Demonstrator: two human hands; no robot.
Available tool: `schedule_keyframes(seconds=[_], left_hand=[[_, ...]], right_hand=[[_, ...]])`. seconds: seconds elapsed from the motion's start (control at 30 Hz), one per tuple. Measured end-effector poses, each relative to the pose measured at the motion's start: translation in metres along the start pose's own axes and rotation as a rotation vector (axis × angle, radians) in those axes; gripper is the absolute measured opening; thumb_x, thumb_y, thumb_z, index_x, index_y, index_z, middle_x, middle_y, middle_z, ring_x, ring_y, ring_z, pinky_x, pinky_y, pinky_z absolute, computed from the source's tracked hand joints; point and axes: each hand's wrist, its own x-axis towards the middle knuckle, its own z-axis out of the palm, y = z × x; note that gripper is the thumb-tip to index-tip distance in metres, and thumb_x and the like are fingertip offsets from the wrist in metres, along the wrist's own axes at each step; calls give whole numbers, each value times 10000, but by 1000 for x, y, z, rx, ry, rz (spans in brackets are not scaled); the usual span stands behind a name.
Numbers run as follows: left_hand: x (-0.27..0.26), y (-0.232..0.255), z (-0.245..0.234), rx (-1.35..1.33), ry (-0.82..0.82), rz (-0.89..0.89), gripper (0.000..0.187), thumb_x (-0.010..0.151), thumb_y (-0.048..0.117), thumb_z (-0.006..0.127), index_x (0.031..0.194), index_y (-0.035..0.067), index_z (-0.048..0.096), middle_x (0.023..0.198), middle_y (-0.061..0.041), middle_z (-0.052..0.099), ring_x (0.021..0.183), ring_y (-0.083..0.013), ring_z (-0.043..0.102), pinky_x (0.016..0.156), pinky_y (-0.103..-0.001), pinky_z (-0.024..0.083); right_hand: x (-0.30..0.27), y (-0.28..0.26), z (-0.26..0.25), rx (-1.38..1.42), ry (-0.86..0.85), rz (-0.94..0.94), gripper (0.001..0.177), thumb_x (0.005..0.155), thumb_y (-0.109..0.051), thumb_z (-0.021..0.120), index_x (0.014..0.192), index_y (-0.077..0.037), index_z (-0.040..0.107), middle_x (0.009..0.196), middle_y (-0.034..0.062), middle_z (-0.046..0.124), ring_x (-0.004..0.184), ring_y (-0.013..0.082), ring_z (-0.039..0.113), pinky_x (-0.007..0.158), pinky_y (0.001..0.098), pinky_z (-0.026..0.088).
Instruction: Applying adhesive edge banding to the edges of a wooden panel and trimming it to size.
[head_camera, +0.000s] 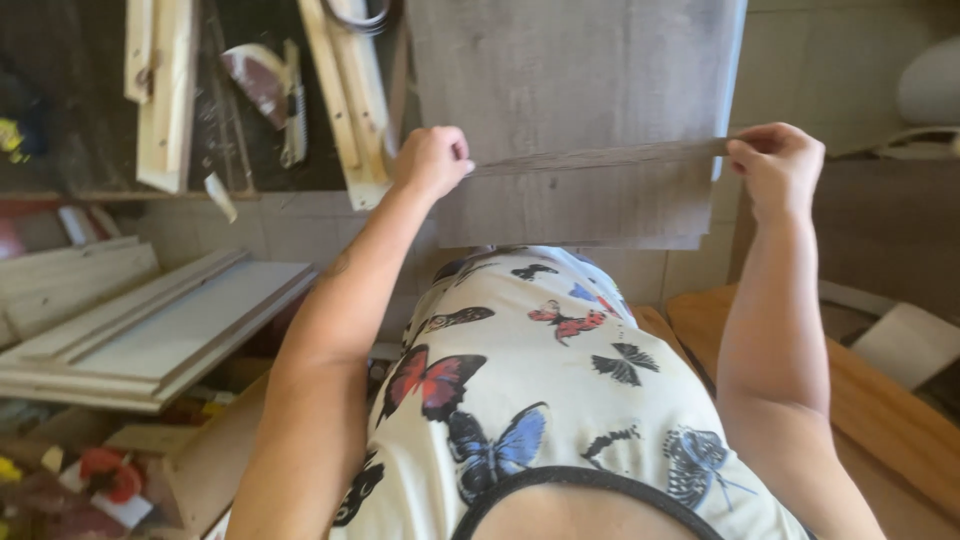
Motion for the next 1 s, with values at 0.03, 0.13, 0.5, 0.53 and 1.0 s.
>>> schedule_keyframes(seconds=[0.03,0.13,0.5,0.53,1.0], left_hand=[[0,5,-3,-3,-40,-33,86,845,214,810,803,233,737,728,23,762,790,-185,735,696,-399,569],[2,13,-10,-19,-118,-96,133,868,133,762,760,202,726,610,21,729,617,-135,729,668,-332,596],[13,33,-21,95,-340,-244,248,972,147,741,729,160,691,620,3,730,616,-85,718,611,-274,591],[16,32,-19,124,-318,-221,265,943,145,758,686,158,692,610,-2,720,594,-120,705,588,-287,578],[5,-11,-13,-74,-46,35,167,871,28,699,925,114,832,892,-204,780,906,-447,763,801,-545,654]], right_hand=[[1,1,1,11,27,-14,84,916,-77,805,991,-106,779,812,2,728,672,58,653,626,176,571],[-9,-14,5,-25,77,-5,129,937,-83,798,1050,-122,747,824,-21,725,675,49,667,653,186,621],[-96,-82,203,-237,-218,-1152,181,975,53,731,1078,-95,736,952,33,692,916,297,602,784,405,513],[-97,-85,223,-202,-300,-1151,141,982,61,672,1029,-71,653,912,50,634,844,285,547,756,392,474],[-67,-46,308,-182,-344,-1025,250,799,3,801,961,-143,679,852,48,646,838,315,677,774,432,573]])
